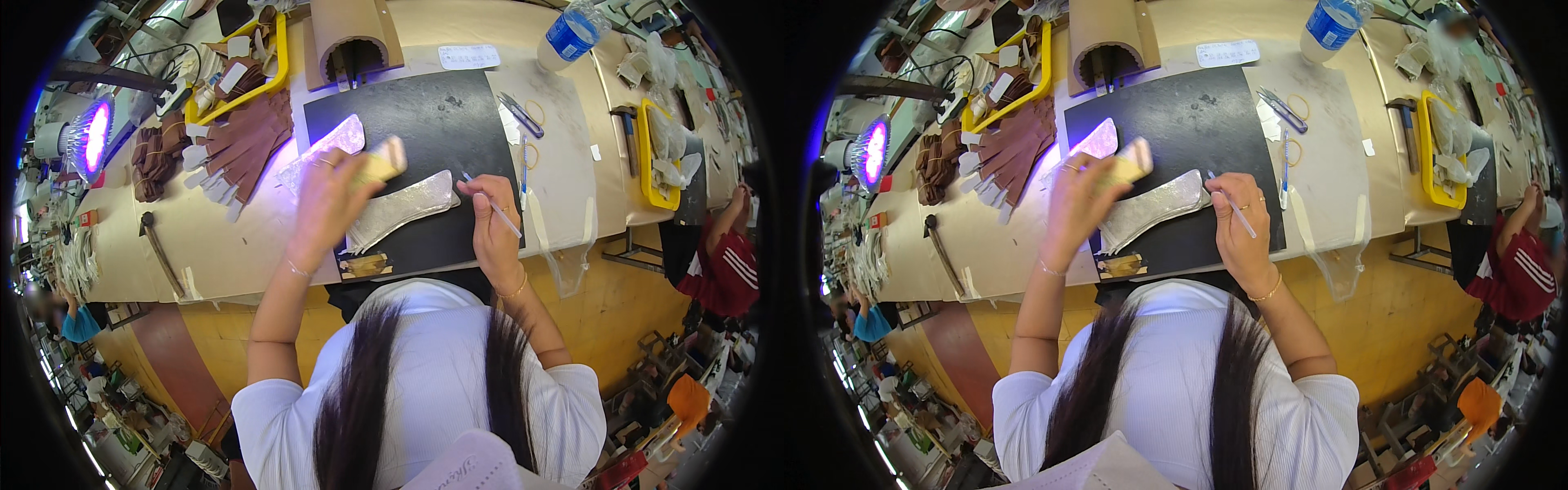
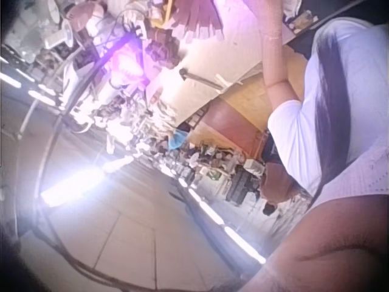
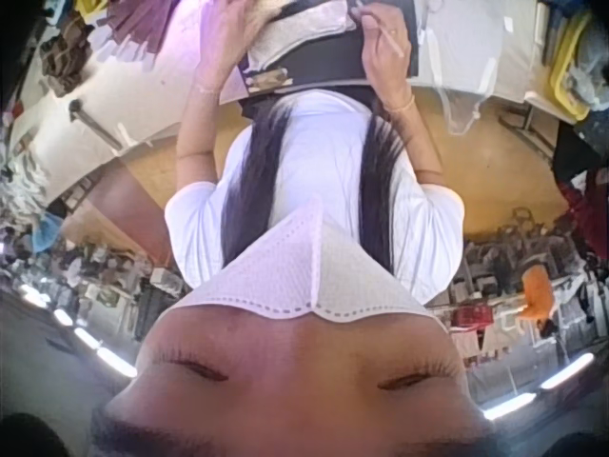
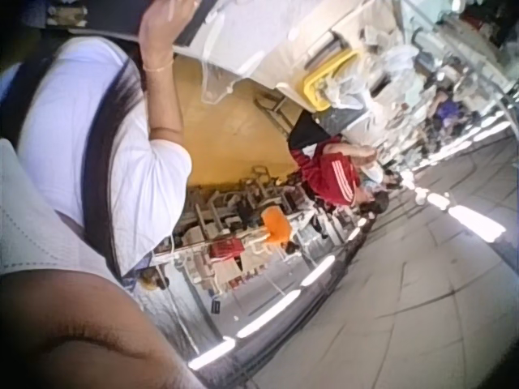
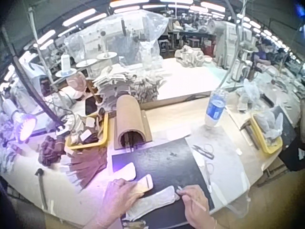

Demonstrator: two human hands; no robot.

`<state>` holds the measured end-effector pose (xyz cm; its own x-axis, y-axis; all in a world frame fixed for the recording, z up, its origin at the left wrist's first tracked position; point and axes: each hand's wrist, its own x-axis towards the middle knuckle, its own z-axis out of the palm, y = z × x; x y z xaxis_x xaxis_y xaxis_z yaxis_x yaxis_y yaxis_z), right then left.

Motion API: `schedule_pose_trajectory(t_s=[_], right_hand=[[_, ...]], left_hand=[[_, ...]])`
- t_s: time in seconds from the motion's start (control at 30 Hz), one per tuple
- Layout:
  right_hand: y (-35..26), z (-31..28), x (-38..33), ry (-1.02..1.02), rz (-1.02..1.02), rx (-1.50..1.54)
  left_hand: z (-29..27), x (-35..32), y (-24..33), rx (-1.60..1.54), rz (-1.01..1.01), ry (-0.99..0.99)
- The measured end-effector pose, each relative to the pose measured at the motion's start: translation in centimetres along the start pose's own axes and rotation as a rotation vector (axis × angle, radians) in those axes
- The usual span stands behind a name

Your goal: The person aligns a stack of light-colored fabric pieces on a workbench and uses a pencil to mark each piece individually. The marked pieces are then placed into a plastic bag.

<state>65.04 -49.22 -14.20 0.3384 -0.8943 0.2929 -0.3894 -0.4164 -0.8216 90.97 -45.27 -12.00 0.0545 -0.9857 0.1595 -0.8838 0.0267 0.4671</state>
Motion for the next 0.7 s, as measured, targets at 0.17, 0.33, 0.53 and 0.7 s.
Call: schedule_pose_trajectory(t_s=[0.17, 0.33, 0.53, 0.7], right_hand=[[0.1, 0.1, -0.3, -0.048, 0.063, 0.098], [-0.3, 0.1, -0.5, -0.074, 0.099, 0.149], [-0.1, 0.3, -0.6, -0.068, 0.153, 0.228], [-0.2, 0.4, -0.5, -0.041, 0.168, 0.245]], left_hand=[[2.5, -1.3, 3.6, -0.164, 0.113, -0.068], [3.3, -1.4, 3.8, -0.159, 0.090, -0.057], [3.5, -1.2, 3.8, -0.198, 0.089, -0.087], [3.8, -1.2, 3.7, -0.210, 0.090, -0.101]])
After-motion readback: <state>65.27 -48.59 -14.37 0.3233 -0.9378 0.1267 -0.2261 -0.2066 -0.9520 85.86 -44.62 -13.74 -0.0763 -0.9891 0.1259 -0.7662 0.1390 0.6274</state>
